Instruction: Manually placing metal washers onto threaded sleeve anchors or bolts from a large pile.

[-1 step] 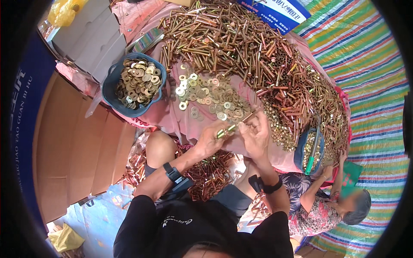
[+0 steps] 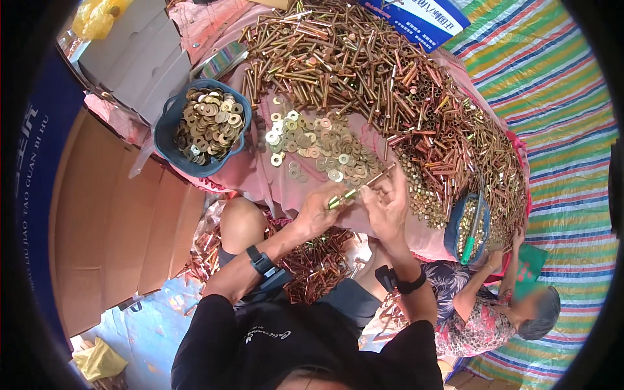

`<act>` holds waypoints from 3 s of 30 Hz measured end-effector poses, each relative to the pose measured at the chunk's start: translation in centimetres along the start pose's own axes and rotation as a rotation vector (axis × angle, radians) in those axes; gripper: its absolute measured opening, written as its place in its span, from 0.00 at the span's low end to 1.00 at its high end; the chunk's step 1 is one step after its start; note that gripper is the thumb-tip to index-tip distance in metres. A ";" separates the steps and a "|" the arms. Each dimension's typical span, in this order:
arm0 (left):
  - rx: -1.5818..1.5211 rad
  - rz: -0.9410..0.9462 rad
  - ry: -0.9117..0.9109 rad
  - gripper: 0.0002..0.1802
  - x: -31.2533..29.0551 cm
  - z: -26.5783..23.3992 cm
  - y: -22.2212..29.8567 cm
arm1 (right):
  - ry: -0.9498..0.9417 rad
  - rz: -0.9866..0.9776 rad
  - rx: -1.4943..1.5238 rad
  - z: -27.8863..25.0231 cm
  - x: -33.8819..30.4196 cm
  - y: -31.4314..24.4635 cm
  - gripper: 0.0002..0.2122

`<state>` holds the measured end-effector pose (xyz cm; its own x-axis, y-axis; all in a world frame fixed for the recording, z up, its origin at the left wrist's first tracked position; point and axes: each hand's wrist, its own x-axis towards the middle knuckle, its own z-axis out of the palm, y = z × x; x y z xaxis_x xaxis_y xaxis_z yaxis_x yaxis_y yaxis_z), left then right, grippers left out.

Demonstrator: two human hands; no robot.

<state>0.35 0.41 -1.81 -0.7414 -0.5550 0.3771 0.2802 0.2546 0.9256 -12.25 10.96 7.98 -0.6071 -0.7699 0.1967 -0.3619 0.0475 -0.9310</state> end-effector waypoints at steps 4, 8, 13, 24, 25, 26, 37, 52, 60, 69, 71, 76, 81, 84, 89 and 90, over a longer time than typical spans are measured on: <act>0.028 -0.005 0.024 0.10 0.1 0.5 -0.1 | 0.040 -0.057 0.048 0.4 -0.2 -0.3 0.41; 0.024 -0.016 0.018 0.12 0.2 0.3 0.3 | -0.023 -0.152 -0.230 0.2 -0.1 -1.1 0.37; 0.009 0.071 0.111 0.17 0.3 0.6 0.8 | -0.205 -0.404 -0.545 -0.4 -0.5 0.3 0.27; 0.028 0.059 0.127 0.14 -0.3 0.2 0.4 | 0.165 -0.039 -0.638 -7.2 3.2 5.0 0.09; 0.036 0.041 0.123 0.14 -0.2 0.3 0.5 | 0.169 -0.041 -0.639 -8.2 3.9 5.7 0.09; 0.037 0.043 0.121 0.14 -0.3 0.4 0.4 | 0.134 -0.011 -0.813 -8.8 4.4 6.6 0.09; 0.035 0.018 0.160 0.15 -0.3 0.5 0.5 | -0.040 0.425 -0.119 -7.9 4.9 6.4 0.10; 0.045 0.075 0.143 0.18 -0.6 0.4 -0.4 | -0.258 0.366 0.483 -3.2 0.7 3.0 0.17; 0.022 0.144 0.144 0.25 -0.5 0.6 -1.0 | -0.332 0.184 0.165 -1.4 0.9 0.8 0.15; -0.040 0.068 0.141 0.20 -0.8 0.5 -0.5 | -0.292 -0.348 -0.256 -0.7 1.5 0.5 0.11; -0.063 0.062 0.146 0.14 -0.6 0.5 -0.2 | -0.257 -0.148 -0.188 -0.9 1.0 1.2 0.12; -0.019 0.128 0.161 0.19 -0.5 0.1 0.1 | -0.220 0.116 0.025 0.0 -0.2 0.0 0.10; -0.020 0.046 0.115 0.16 -0.7 0.0 0.3 | -0.234 -0.231 -0.263 -0.6 0.3 0.1 0.12; -0.008 0.030 0.094 0.15 -0.4 -0.1 0.8 | -0.270 0.055 -0.202 -0.8 -0.5 1.1 0.13; 0.008 0.018 0.065 0.21 -0.8 -0.2 0.4 | -0.229 -0.086 -0.231 0.0 -0.5 -0.5 0.13; 0.008 0.036 0.069 0.20 -0.8 -0.1 0.3 | -0.224 -0.087 -0.234 -0.1 -0.8 -0.4 0.13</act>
<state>1.08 0.86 -1.85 -0.6872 -0.5988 0.4114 0.3004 0.2814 0.9114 -11.76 11.62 8.22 -0.4051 -0.8972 0.1758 -0.5744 0.1001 -0.8124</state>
